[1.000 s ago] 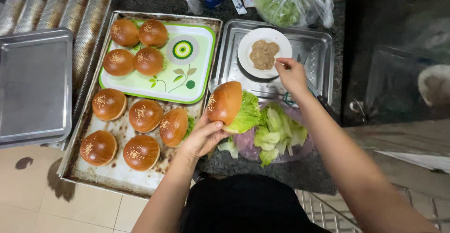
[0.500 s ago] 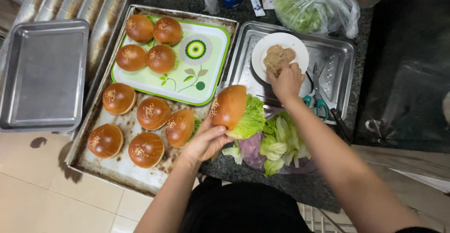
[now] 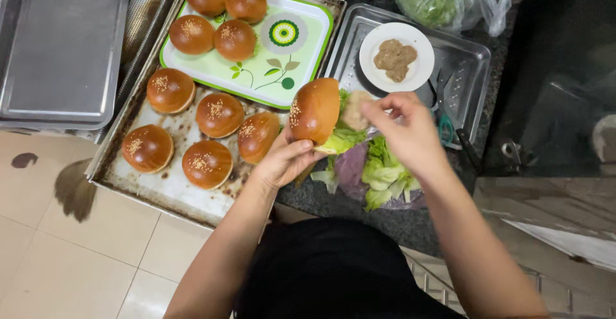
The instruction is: The person assembles burgers by spreading sauce onto buns, adding pieces of lettuce, and placing meat patties. They handle buns, lettuce, and patties one at a time, using shears to cut the lettuce.
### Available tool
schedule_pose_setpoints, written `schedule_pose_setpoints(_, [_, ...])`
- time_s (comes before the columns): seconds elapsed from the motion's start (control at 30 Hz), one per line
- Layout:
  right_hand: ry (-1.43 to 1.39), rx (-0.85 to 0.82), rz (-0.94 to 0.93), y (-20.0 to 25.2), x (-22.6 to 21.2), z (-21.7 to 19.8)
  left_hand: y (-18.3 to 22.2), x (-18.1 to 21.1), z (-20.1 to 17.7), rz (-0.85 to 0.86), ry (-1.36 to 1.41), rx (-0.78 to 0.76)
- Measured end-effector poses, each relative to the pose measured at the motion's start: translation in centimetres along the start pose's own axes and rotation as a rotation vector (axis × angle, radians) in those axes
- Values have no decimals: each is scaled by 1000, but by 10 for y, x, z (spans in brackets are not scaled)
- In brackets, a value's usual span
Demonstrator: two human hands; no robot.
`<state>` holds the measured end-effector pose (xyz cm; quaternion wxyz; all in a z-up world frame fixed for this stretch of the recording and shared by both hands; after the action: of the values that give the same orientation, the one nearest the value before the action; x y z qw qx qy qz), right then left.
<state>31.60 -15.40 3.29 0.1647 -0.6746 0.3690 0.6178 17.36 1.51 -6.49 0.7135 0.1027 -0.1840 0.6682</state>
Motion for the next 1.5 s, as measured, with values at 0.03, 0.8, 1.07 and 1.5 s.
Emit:
schedule_pose_setpoints(0.03, [222, 10, -126, 5, -11, 10, 4, 1, 2, -1, 4, -3])
schedule_pose_setpoints(0.8, [-125, -51, 104, 45, 45, 136, 168, 56, -20, -1, -179, 368])
schedule_pose_setpoints(1.07, [106, 7, -71, 49, 38, 145, 210, 55, -53, -219, -571, 609])
schedule_pose_setpoints(1.5, [306, -23, -167, 57, 74, 139, 212, 70, -23, -151, -1602, 980])
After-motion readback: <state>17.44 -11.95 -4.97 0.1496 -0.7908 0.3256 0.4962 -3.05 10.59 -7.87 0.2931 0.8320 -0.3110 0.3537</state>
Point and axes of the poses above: each hand's wrist, its own y-axis away from the middle knuckle, its own z-axis out of the palm, x = y × z, the point moved 6 cm from there along -y, towards the middle knuckle, and after that the axes turned 14 degrees about -x, right-handed, at the moved point
